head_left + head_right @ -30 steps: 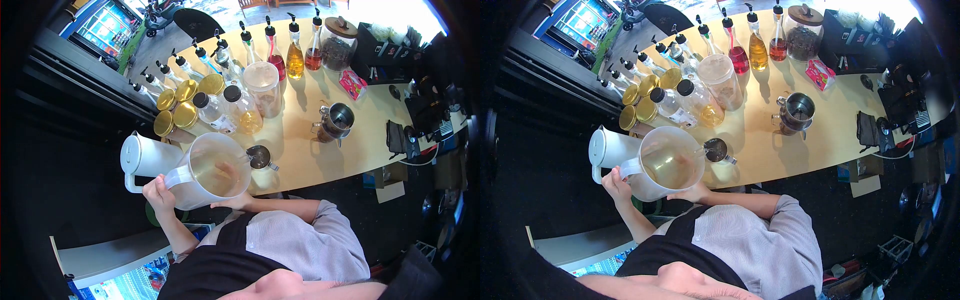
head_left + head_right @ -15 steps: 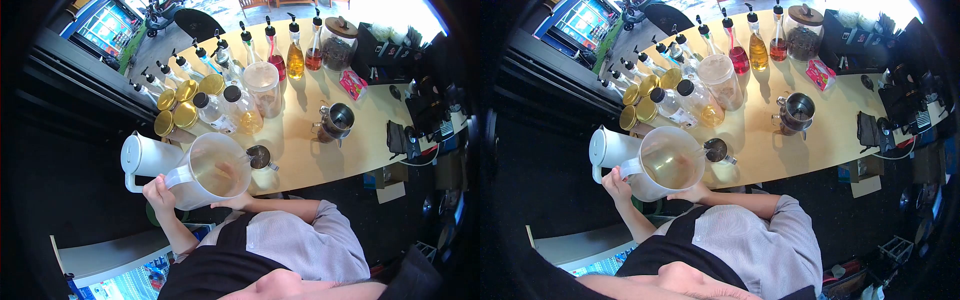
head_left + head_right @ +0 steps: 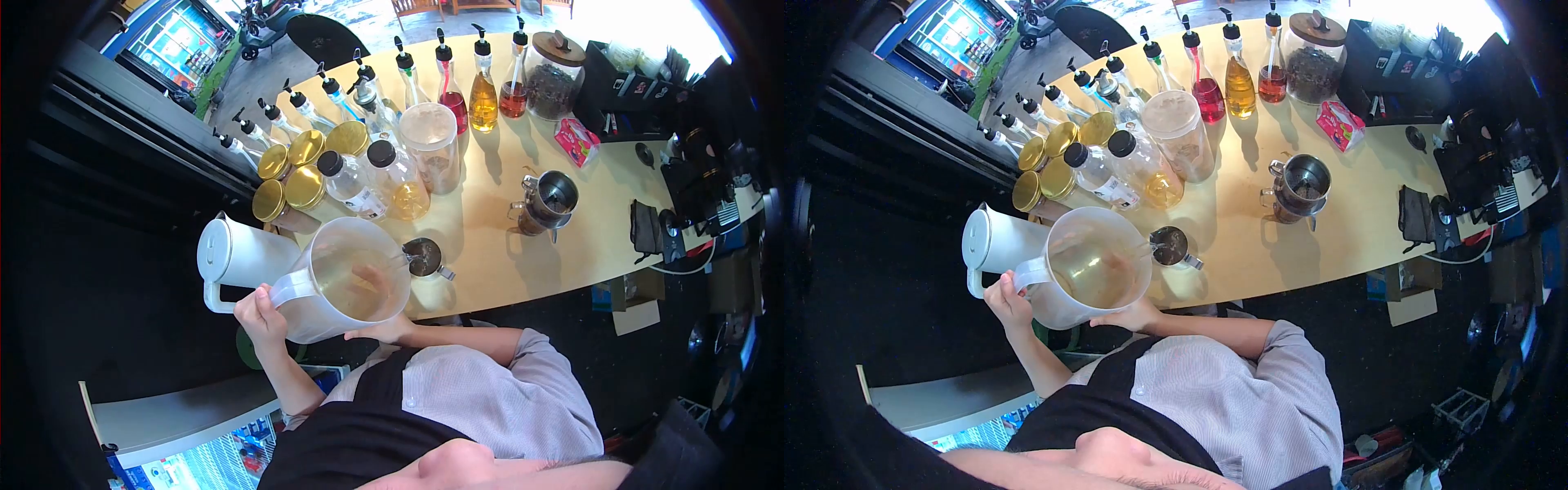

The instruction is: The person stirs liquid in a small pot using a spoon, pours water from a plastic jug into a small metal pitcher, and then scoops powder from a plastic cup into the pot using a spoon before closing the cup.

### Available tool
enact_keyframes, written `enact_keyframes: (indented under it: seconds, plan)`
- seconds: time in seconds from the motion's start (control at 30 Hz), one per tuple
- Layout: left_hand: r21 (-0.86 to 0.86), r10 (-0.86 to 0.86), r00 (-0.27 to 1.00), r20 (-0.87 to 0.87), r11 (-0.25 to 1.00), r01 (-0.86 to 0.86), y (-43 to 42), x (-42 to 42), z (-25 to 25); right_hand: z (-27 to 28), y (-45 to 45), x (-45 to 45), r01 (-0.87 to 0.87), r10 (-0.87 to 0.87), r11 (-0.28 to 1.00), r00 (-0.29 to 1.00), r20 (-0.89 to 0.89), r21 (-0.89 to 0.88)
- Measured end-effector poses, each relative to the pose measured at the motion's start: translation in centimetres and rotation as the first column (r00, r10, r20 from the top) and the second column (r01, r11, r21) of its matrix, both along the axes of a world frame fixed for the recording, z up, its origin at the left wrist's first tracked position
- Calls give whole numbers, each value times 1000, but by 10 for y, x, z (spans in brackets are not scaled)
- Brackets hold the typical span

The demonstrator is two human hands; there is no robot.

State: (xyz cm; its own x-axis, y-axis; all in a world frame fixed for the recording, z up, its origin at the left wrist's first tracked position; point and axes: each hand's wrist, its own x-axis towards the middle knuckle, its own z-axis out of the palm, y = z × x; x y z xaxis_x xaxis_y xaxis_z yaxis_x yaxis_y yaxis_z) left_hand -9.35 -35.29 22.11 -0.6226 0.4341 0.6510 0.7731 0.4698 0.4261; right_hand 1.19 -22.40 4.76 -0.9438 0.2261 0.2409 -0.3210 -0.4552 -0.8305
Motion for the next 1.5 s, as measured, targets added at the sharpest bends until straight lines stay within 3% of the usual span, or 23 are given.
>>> enact_keyframes:
  seconds: [0.1,0.23,0.37,0.43,0.5,0.53,0.57,0.6,0.63,0.67,0.77,0.87,0.93,1.03,1.17,1.23,1.27,1.33,1.37,1.4,1.43,1.47,1.5]
  plan:
    - [25,5,1000,11,1000,-6,-4,-3,-4,6,0,0,176,-169,980,982,-82,89]
    - [115,17,998,65,993,-24,-13,-12,-16,-4,1,-2,76,-77,985,997,3,156]
    - [295,52,981,184,950,-106,-30,-24,-48,15,10,-6,210,-202,965,977,-62,156]
    - [520,175,930,324,788,-330,-37,-33,-70,17,12,-11,202,-194,974,978,-75,107]
    - [604,168,946,277,736,-307,-47,-52,-101,25,21,-12,249,-242,885,968,-68,394]
    - [680,165,961,224,680,-275,-53,-60,-113,27,23,-13,248,-240,883,968,-70,399]
    - [684,164,961,224,676,-275,-52,-60,-108,29,25,-13,237,-264,811,964,-27,536]
    - [531,199,979,34,827,-186,-46,-58,-98,30,26,-15,215,-295,719,956,10,661]
    - [335,186,970,-160,934,-124,-41,-55,-90,31,26,-18,218,-296,714,955,6,666]
    - [342,186,970,-160,932,-122,-35,-49,-86,31,26,-22,265,-308,668,949,-65,695]
    - [422,286,958,27,865,-270,-37,-50,-95,39,28,-33,290,-299,591,945,-130,753]
    - [315,288,957,20,907,-280,-65,-62,-125,55,21,-35,213,-264,546,962,-75,810]
    - [245,447,887,120,852,-463,-55,-47,-109,57,16,-37,181,-258,518,965,-49,836]
    - [383,366,917,161,833,-399,-60,-45,-119,53,9,-34,235,-269,444,956,-121,864]
    - [329,369,901,226,842,-428,-70,-36,-122,52,4,-23,295,-309,483,938,-155,824]
    - [606,369,866,336,619,-499,-66,-28,-123,47,6,-7,335,-328,515,927,-180,789]
    - [614,359,871,336,617,-492,-66,-22,-125,41,10,5,492,-438,417,846,-305,764]
    - [778,484,851,-203,607,-159,-71,-2,-133,25,24,22,750,-645,258,603,-470,608]
    - [727,486,791,-370,682,-79,-69,10,-132,17,31,28,850,-745,192,451,-491,490]
    - [658,470,710,-524,753,-13,-66,24,-131,10,39,35,850,-750,176,442,-492,496]
    - [510,154,761,-630,822,255,-63,38,-134,7,49,41,848,-845,160,383,-374,505]
    - [343,-172,711,-682,784,518,-57,50,-137,4,57,45,845,-917,145,311,-251,515]
    - [306,-347,747,-567,753,583,-42,66,-138,-6,64,47,843,-918,133,303,-255,521]
